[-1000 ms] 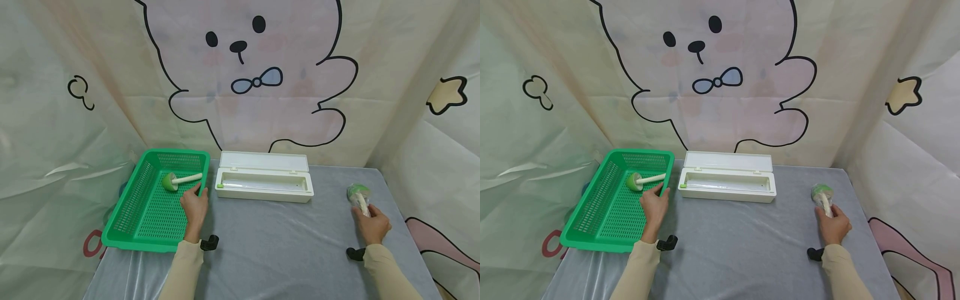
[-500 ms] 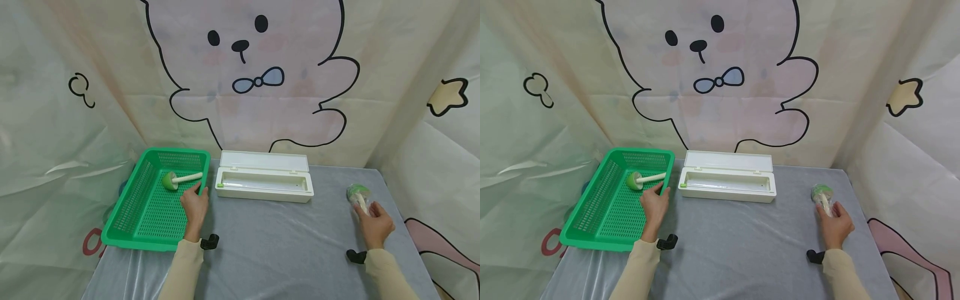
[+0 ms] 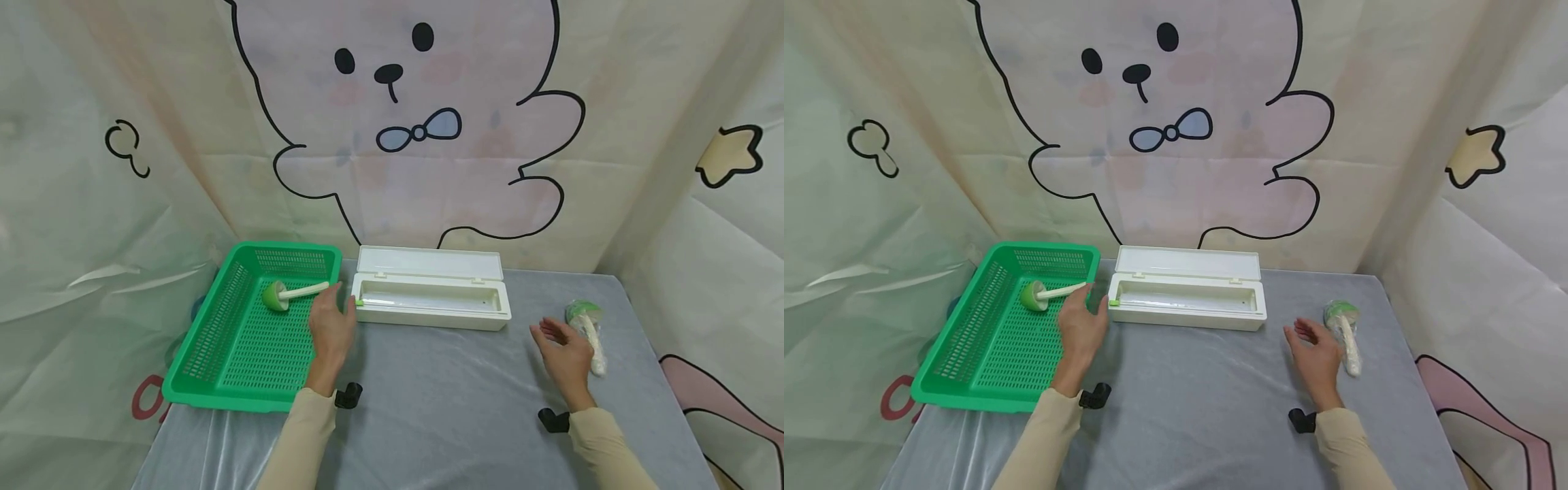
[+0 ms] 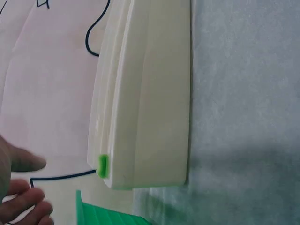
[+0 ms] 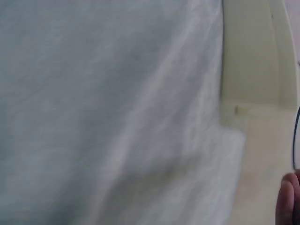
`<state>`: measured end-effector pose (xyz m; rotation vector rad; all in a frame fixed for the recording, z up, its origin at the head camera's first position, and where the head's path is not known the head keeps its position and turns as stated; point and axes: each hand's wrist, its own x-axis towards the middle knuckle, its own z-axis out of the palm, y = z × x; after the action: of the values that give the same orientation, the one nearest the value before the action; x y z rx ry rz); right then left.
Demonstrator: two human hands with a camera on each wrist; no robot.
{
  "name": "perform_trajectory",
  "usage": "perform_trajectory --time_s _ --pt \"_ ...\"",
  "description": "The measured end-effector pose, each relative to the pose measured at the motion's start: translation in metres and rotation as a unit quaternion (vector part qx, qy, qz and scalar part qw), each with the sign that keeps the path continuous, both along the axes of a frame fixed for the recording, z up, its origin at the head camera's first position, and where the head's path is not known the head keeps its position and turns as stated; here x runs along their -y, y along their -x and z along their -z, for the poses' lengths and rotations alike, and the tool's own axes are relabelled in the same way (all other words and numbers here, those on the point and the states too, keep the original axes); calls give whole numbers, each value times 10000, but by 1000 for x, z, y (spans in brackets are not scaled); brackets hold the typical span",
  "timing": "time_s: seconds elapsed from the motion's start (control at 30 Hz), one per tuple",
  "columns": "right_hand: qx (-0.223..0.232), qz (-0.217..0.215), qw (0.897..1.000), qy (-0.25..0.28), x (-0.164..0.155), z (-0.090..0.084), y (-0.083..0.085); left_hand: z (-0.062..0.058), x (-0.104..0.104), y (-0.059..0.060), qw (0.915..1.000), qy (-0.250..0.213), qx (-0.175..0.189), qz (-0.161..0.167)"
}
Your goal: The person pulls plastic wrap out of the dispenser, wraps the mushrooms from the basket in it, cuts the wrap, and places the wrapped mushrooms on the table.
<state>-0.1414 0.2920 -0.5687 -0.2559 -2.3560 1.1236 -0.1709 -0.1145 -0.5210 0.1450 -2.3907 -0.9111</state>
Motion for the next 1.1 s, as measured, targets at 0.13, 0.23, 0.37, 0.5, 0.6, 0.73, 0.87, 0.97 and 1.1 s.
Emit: perform_trajectory --time_s 0.13,0.23,0.37,0.5,0.6,0.73,0.87,0.97,1.1 --pt "5 -917 9947 -459 18 -12 16 -2 -9 11 9950 441 484 753" --pt "88 -1559 9834 -925 29 -17 30 -1 -13 20 9834 931 928 1248" --pt "332 -2217 9623 -1538 39 -21 47 1 -16 30 9591 1746 1370 1759" --pt "827 -2752 9354 -2059 45 -26 60 1 -17 37 9243 2537 1951 2079" --pt "1212 -3072 9129 -2399 48 -29 65 0 -17 40 8987 2911 2388 2251" --pt "1527 -3192 9066 -2300 51 -30 69 1 -13 42 8917 2715 2690 2427" --pt "1483 -3132 9216 -1747 50 -29 72 5 -9 45 9081 1888 2757 2524" --pt "1202 -3181 9280 -1523 47 -27 74 8 -6 48 9212 1434 2615 2497" --pt "730 -3188 9336 -1463 42 -24 76 9 -6 50 9341 1344 2266 2411"
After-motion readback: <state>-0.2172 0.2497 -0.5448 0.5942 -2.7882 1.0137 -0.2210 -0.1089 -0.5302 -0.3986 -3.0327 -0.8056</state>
